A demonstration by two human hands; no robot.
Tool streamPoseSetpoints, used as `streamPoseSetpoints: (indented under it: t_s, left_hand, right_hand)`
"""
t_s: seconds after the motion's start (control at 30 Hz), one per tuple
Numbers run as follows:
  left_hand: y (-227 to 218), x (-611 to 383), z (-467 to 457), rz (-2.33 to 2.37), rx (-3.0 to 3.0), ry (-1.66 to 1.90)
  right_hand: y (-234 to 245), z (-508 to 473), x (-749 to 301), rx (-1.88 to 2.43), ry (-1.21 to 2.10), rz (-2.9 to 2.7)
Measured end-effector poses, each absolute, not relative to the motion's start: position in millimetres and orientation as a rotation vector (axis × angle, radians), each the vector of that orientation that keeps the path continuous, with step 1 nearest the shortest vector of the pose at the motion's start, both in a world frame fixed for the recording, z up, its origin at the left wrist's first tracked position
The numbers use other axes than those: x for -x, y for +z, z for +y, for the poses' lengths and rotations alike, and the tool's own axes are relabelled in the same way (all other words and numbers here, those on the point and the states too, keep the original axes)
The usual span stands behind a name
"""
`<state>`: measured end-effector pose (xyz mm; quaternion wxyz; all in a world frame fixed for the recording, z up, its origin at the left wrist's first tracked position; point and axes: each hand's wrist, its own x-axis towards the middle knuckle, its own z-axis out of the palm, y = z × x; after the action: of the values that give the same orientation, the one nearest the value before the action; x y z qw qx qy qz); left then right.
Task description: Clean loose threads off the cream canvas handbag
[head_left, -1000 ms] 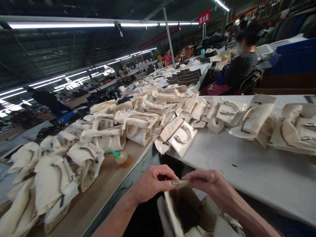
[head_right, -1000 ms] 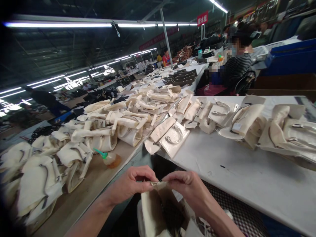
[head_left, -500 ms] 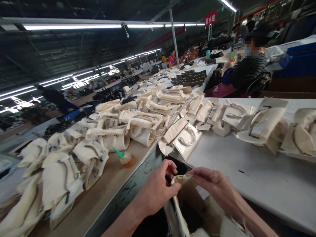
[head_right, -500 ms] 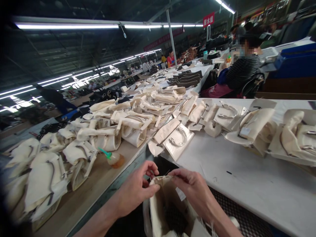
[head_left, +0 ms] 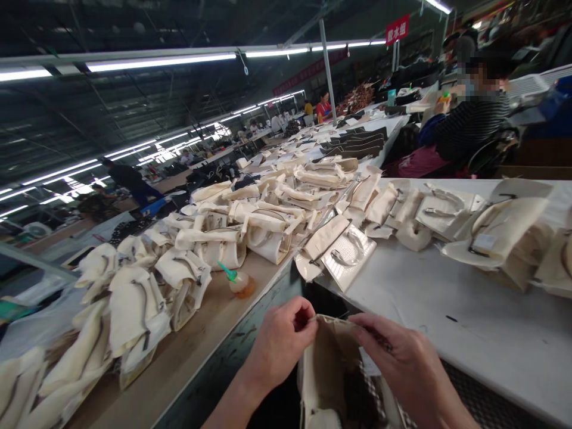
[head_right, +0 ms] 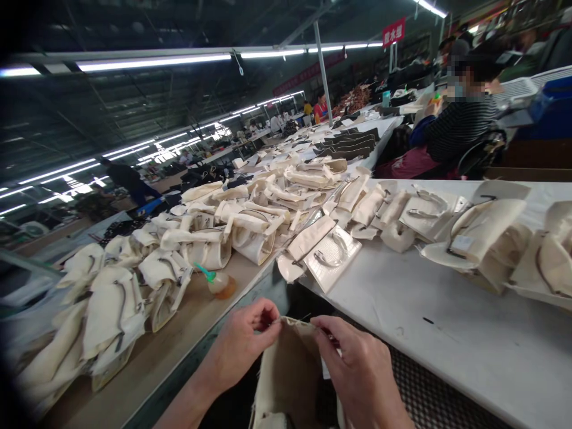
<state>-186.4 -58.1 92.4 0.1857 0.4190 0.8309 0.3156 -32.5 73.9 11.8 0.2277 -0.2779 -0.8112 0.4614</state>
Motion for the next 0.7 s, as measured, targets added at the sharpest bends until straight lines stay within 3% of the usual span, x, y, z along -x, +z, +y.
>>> streamPoseSetpoints:
  t_s: [0.3,0.7]
  left_hand:
    - [83,183,-48,2.291,-1.299,0.984]
    - [90,188,-40,2.119,-1.386,0.892]
  right_hand:
    - [3,78,27,0.788,1.115,-2.316]
    - [9,81,27,0.685,1.365,-2.302]
